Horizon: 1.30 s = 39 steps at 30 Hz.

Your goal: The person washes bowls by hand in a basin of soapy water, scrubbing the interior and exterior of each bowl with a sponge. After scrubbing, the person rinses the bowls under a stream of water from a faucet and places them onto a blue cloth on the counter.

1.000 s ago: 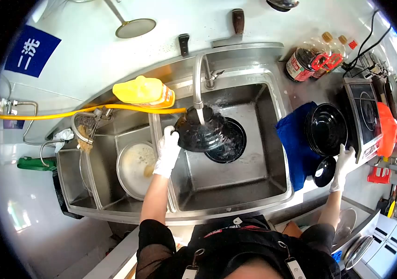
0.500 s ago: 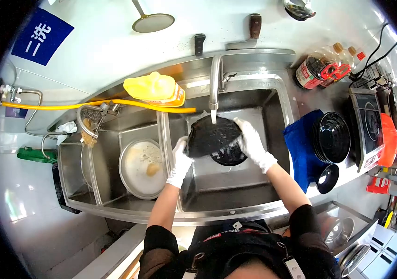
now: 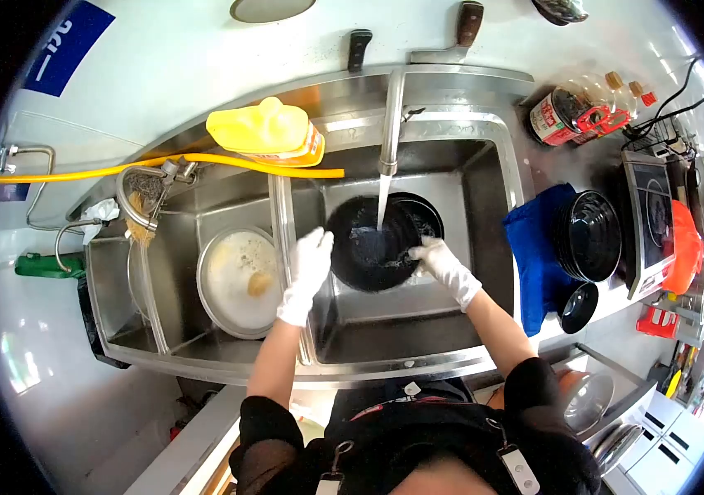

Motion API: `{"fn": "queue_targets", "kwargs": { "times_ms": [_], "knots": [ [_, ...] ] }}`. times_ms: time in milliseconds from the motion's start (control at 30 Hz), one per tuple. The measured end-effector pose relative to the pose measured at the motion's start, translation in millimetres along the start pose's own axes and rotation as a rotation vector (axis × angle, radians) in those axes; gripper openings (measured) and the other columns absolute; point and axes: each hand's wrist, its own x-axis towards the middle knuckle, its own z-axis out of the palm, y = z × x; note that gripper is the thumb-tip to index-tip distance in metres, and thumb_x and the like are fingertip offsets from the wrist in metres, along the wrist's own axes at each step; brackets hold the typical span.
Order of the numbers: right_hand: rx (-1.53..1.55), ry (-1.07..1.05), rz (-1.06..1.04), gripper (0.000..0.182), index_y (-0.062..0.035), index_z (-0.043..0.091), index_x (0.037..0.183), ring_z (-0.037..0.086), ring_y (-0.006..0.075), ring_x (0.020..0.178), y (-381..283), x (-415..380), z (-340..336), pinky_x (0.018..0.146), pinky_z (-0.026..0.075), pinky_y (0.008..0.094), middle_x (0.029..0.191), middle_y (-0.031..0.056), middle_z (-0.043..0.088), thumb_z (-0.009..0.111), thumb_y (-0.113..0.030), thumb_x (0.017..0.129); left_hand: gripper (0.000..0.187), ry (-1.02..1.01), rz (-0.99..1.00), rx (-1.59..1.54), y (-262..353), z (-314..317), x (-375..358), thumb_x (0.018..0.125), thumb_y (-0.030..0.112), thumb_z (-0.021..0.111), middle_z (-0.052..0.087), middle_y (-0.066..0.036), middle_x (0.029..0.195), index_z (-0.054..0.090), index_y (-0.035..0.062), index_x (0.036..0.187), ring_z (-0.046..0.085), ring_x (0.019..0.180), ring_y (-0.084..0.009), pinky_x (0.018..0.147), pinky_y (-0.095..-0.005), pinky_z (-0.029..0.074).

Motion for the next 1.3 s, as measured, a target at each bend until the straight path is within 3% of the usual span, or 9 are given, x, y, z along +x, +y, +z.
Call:
{"fn": "queue_targets", "kwargs": {
  "times_ms": [233, 367, 633, 700, 900, 1000, 1100, 1167, 1300],
  "knots": [
    [-0.67, 0.568, -0.778, 0.03, 0.0038, 0.058, 0.11, 0.064, 0.0347, 0.076, -49, -2, -35, 0.071, 0.052, 0.0366, 0.083, 0.0224, 0.064, 0.055, -0.007, 0.082, 0.043, -0.172, -0.612, -0.652, -23, 58, 37, 0.088, 0.041, 0.062, 0.062, -0.013, 0.083, 0.062, 0.0015, 0.105, 0.062, 0.059, -0.0164, 0.051, -0.026, 0.051],
    [-1.095, 0.457, -0.728, 0.049, -0.0027, 0.05, 0.127, 0.062, 0.0337, 0.09, -59, -56, -50, 0.076, 0.052, 0.0375, 0.113, 0.0204, 0.058, 0.056, -0.004, 0.078, 0.05, -0.256, -0.378, 0.352, -53, 111, 15, 0.082, 0.042, 0.064, 0.063, -0.021, 0.111, 0.062, 0.0006, 0.11, 0.06, 0.104, -0.038, 0.088, -0.0428, 0.046],
    [-1.615, 0.28, -1.155, 0.054, -0.0011, 0.05, 0.124, 0.059, 0.0204, 0.082, -64, -142, -95, 0.068, 0.051, 0.0294, 0.121, 0.0131, 0.057, 0.055, -0.009, 0.071, 0.028, -0.332, -0.092, 0.427, -56, 122, 15, 0.079, 0.024, 0.057, 0.066, -0.024, 0.087, 0.068, -0.0007, 0.087, 0.064, 0.084, -0.0386, 0.076, -0.0463, 0.05],
    [-1.548, 0.386, -1.126, 0.048, -0.0016, 0.053, 0.121, 0.062, 0.0231, 0.084, -80, -172, -110, 0.071, 0.052, 0.0315, 0.116, 0.0145, 0.06, 0.057, -0.005, 0.072, 0.025, -0.382, -0.354, 0.171, -17, 117, 25, 0.078, 0.02, 0.055, 0.065, -0.025, 0.083, 0.067, -0.0003, 0.084, 0.064, 0.078, -0.0392, 0.073, -0.047, 0.05],
    [-0.653, 1.383, -0.715, 0.018, -0.0007, 0.064, 0.104, 0.063, 0.022, 0.078, -64, -218, -174, 0.074, 0.049, 0.0311, 0.092, 0.0127, 0.065, 0.06, -0.008, 0.088, 0.015, -0.233, 0.442, 0.658, 8, 105, 30, 0.08, 0.018, 0.058, 0.063, -0.02, 0.07, 0.063, 0.0053, 0.085, 0.064, 0.064, -0.0378, 0.06, -0.044, 0.053],
    [-0.05, 1.312, -0.423, 0.024, 0.0053, 0.06, 0.1, 0.058, 0.0184, 0.065, -64, -234, -219, 0.056, 0.049, 0.0259, 0.083, 0.0118, 0.065, 0.062, -0.01, 0.082, 0.019, -0.286, 0.316, 0.345, -43, 107, 40, 0.079, 0.006, 0.057, 0.055, -0.015, 0.101, 0.059, 0.0092, 0.098, 0.06, 0.081, -0.0334, 0.073, -0.0426, 0.05],
    [0.257, 1.368, -0.443, 0.015, 0.0117, 0.057, 0.082, 0.06, 0.0215, 0.052, -52, -222, -253, 0.043, 0.052, 0.0269, 0.082, 0.0169, 0.062, 0.065, 0.0, 0.077, 0.024, -0.267, 0.563, 0.661, 36, 43, 25, 0.075, 0.002, 0.059, 0.056, -0.014, 0.102, 0.055, 0.0064, 0.098, 0.061, 0.083, -0.0336, 0.073, -0.0408, 0.05],
    [0.347, 1.267, -0.357, 0.048, 0.0082, 0.037, 0.115, 0.062, 0.0232, 0.055, -50, -223, -259, 0.041, 0.053, 0.0269, 0.095, 0.0237, 0.061, 0.064, 0.005, 0.075, 0.026, -0.184, 0.673, 0.61, 44, 20, 19, 0.072, -0.001, 0.061, 0.059, -0.016, 0.091, 0.052, 0.0042, 0.096, 0.063, 0.08, -0.0345, 0.068, -0.0429, 0.052],
    [0.206, 1.294, -0.344, 0.027, 0.0068, 0.055, 0.099, 0.058, 0.0173, 0.046, -18, -221, -296, 0.038, 0.047, 0.0237, 0.078, 0.0171, 0.064, 0.068, -0.006, 0.079, 0.026, -0.059, 0.563, 0.396, 17, -3, 19, 0.08, 0.003, 0.055, 0.063, -0.019, 0.091, 0.052, 0.005, 0.106, 0.062, 0.078, -0.0394, 0.068, -0.0449, 0.05]
  ]
}}
